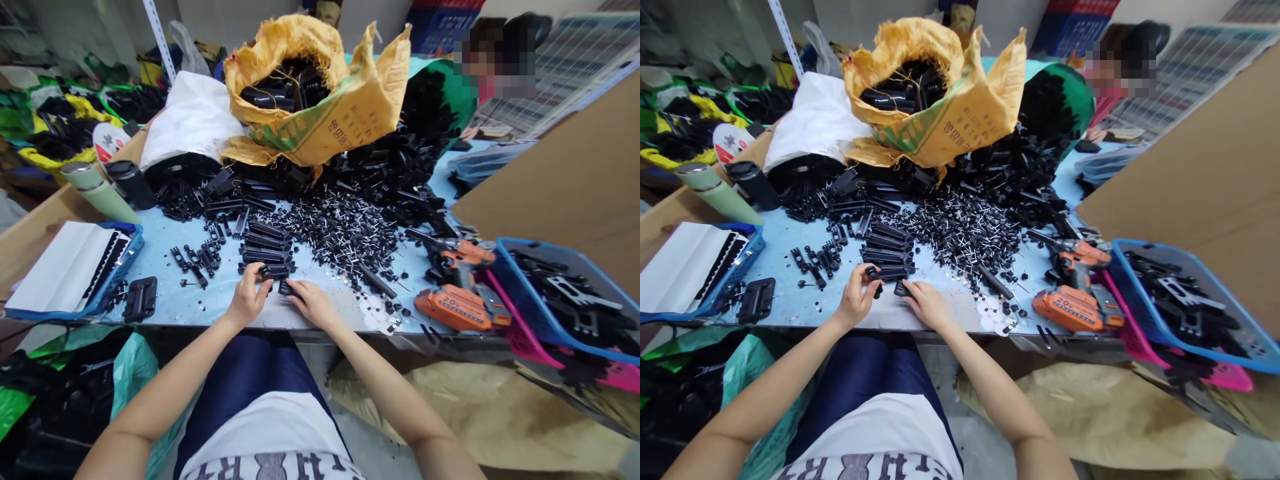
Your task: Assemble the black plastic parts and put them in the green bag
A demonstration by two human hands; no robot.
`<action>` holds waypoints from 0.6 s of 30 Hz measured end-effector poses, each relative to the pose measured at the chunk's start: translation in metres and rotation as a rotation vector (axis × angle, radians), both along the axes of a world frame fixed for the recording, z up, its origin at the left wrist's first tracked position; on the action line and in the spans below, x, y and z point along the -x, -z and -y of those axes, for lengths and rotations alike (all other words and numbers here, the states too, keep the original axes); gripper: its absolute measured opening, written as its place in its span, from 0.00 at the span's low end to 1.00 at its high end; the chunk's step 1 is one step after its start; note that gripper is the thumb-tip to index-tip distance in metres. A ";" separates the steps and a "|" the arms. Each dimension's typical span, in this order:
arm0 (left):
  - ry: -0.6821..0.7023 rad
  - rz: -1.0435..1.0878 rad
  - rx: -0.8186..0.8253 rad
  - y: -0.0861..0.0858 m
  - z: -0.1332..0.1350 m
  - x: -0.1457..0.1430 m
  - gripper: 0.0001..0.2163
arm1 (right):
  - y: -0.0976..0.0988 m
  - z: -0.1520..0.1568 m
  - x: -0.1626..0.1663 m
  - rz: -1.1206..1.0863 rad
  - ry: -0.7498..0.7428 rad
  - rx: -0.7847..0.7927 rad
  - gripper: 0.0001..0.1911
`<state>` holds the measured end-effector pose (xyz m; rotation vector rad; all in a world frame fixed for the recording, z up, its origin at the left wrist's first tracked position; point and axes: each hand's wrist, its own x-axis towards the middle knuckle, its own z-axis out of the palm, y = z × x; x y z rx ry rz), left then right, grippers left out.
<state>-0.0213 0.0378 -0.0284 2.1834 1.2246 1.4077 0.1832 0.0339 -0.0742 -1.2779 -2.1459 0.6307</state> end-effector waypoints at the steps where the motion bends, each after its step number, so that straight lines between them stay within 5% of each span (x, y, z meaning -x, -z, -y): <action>1: 0.006 -0.016 0.022 -0.001 0.002 -0.004 0.13 | -0.002 -0.001 0.004 -0.155 0.051 0.076 0.21; 5: 0.096 -0.132 0.096 -0.004 0.008 -0.015 0.11 | -0.015 0.002 0.009 -0.798 0.195 0.499 0.22; 8: 0.114 -0.165 0.159 -0.004 0.011 -0.024 0.09 | -0.025 0.006 0.011 -1.036 0.208 0.648 0.23; 13: 0.076 -0.115 0.296 -0.005 0.019 -0.038 0.15 | -0.026 0.012 0.014 -1.141 0.232 0.658 0.24; 18: 0.051 -0.037 0.344 0.001 0.025 -0.042 0.16 | -0.020 0.017 0.005 -0.994 0.219 0.619 0.30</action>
